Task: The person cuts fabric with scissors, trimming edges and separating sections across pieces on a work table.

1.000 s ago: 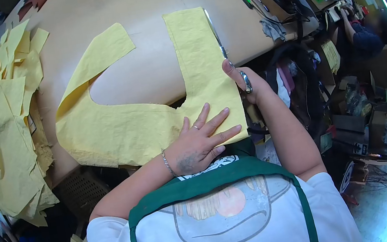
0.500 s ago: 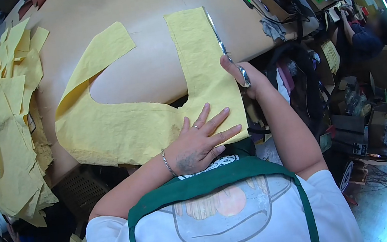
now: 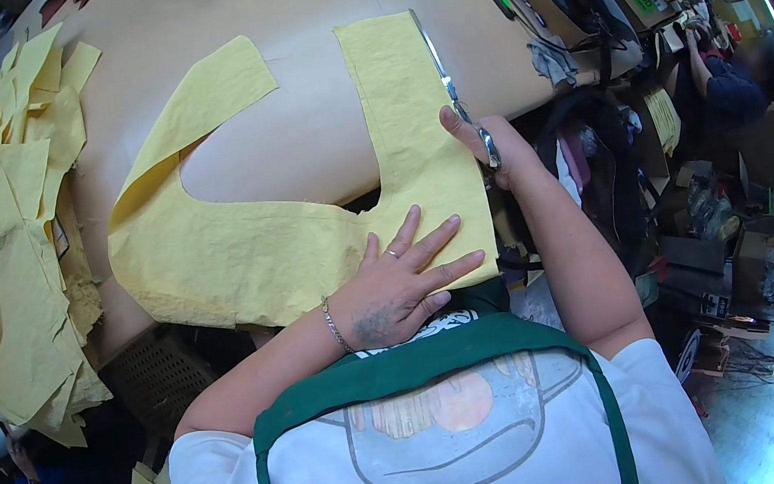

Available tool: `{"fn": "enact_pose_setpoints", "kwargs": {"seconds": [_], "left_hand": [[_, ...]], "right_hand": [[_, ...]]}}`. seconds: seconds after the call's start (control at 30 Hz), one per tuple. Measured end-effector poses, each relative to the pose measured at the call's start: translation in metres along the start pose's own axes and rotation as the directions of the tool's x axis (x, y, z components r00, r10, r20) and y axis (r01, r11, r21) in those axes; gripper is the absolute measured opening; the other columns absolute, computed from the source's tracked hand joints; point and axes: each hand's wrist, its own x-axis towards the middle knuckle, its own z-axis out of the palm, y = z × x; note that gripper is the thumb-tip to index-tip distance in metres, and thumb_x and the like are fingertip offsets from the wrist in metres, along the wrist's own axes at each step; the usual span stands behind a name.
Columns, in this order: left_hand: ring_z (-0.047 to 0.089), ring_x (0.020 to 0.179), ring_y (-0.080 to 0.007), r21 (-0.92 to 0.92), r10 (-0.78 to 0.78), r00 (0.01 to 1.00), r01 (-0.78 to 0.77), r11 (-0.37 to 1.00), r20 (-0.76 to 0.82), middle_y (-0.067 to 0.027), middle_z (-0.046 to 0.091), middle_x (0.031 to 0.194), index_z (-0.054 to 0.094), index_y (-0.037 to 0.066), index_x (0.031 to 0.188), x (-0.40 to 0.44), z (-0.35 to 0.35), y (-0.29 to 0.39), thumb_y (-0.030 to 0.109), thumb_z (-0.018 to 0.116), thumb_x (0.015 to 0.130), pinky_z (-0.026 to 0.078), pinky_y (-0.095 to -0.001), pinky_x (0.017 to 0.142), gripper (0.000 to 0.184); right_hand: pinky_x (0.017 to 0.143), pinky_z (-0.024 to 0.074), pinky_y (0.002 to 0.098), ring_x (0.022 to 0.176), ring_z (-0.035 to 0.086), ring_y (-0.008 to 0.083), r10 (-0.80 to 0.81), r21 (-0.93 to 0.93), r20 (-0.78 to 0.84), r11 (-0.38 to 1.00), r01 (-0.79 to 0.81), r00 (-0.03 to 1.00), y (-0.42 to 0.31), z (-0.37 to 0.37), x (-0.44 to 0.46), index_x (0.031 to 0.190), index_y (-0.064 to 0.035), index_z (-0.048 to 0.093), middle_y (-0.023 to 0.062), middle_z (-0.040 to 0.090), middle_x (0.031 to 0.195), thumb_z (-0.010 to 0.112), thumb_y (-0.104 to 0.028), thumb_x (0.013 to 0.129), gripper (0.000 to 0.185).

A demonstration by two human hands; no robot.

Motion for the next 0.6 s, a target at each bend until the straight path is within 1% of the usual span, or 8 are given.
{"fn": "enact_pose_setpoints", "kwargs": {"seconds": [0.07,0.17,0.27,0.37,0.47,0.5,0.57,0.6], "left_hand": [[0.009,0.125,-0.0462,-0.007,-0.003,1.000,0.003,1.000,-0.005,-0.0095,0.012,0.141,0.031,0.030,0.131,0.000,-0.001,0.000,0.041,0.026,0.089,0.022,-0.0653,0.087,0.044],[0.009,0.125,-0.0464,0.000,-0.008,1.000,0.008,1.000,-0.006,-0.0096,0.012,0.141,0.031,0.030,0.131,0.000,0.001,0.000,0.041,0.026,0.089,0.021,-0.0658,0.087,0.044],[0.008,0.125,-0.0464,-0.009,-0.017,1.000,0.017,1.000,-0.002,-0.0096,0.012,0.141,0.031,0.029,0.131,-0.001,-0.001,0.001,0.041,0.026,0.089,0.020,-0.0665,0.087,0.044],[0.008,0.125,-0.0461,-0.019,-0.026,1.000,0.026,0.999,0.000,-0.0097,0.012,0.141,0.031,0.029,0.130,-0.001,-0.002,0.002,0.041,0.027,0.088,0.019,-0.0671,0.088,0.044],[0.006,0.126,-0.0460,-0.051,-0.037,0.999,0.037,0.998,0.002,-0.0094,0.011,0.142,0.031,0.029,0.131,-0.002,-0.003,0.001,0.041,0.028,0.088,0.018,-0.0676,0.088,0.044],[0.006,0.126,-0.0449,-0.054,-0.046,0.999,0.045,0.998,-0.017,-0.0099,0.011,0.142,0.030,0.027,0.131,-0.002,-0.004,-0.001,0.040,0.029,0.088,0.016,-0.0666,0.089,0.045],[0.005,0.127,-0.0428,-0.046,-0.062,0.997,0.060,0.997,-0.040,-0.0108,0.010,0.142,0.030,0.023,0.132,-0.005,-0.011,-0.004,0.040,0.030,0.088,0.013,-0.0646,0.092,0.047],[0.005,0.128,-0.0407,-0.058,-0.082,0.991,0.077,0.995,-0.104,-0.0114,0.011,0.142,0.029,0.020,0.132,-0.009,-0.017,-0.005,0.039,0.031,0.088,0.011,-0.0613,0.095,0.048]], "right_hand": [[0.063,0.0477,0.0298,0.076,0.059,0.0200,0.086,0.006,0.015,0.996,-0.087,0.996,-0.002,-0.003,0.007,0.102,0.0094,0.051,0.0140,0.059,0.089,0.058,-0.064,0.064,0.083],[0.063,0.0480,0.0298,0.077,0.059,0.0205,0.149,0.011,0.031,0.989,-0.149,0.988,-0.010,-0.005,0.012,0.101,0.0092,0.051,0.0143,0.059,0.089,0.058,-0.067,0.062,0.086],[0.061,0.0481,0.0297,0.075,0.059,0.0195,0.126,0.030,0.046,0.991,-0.128,0.991,-0.002,-0.006,0.024,0.098,0.0086,0.053,0.0140,0.059,0.085,0.058,-0.068,0.061,0.085],[0.055,0.0466,0.0294,0.063,0.058,0.0171,-0.006,-0.095,-0.089,0.996,-0.002,0.996,-0.004,-0.002,0.015,0.086,0.0049,0.057,0.0104,0.059,0.072,0.057,-0.065,0.064,0.074],[0.048,0.0425,0.0299,0.050,0.051,0.0154,-0.004,0.103,-0.072,0.995,0.012,0.997,0.000,-0.018,0.020,0.072,-0.0008,0.056,0.0045,0.055,0.058,0.060,-0.060,0.067,0.060],[0.047,0.0409,0.0305,0.047,0.049,0.0148,-0.131,-0.036,-0.171,0.991,0.127,0.977,-0.003,-0.025,0.022,0.070,-0.0018,0.054,0.0036,0.052,0.055,0.061,-0.057,0.068,0.055],[0.044,0.0379,0.0316,0.042,0.044,0.0136,-0.395,-0.316,-0.326,0.902,0.295,0.859,-0.018,-0.035,0.021,0.067,-0.0039,0.051,0.0020,0.048,0.049,0.063,-0.050,0.071,0.048],[0.047,0.0388,0.0324,0.045,0.047,0.0161,-0.510,-0.568,-0.372,0.786,0.244,0.776,-0.043,-0.034,0.004,0.069,-0.0019,0.050,0.0070,0.049,0.052,0.066,-0.038,0.072,0.040]]}}
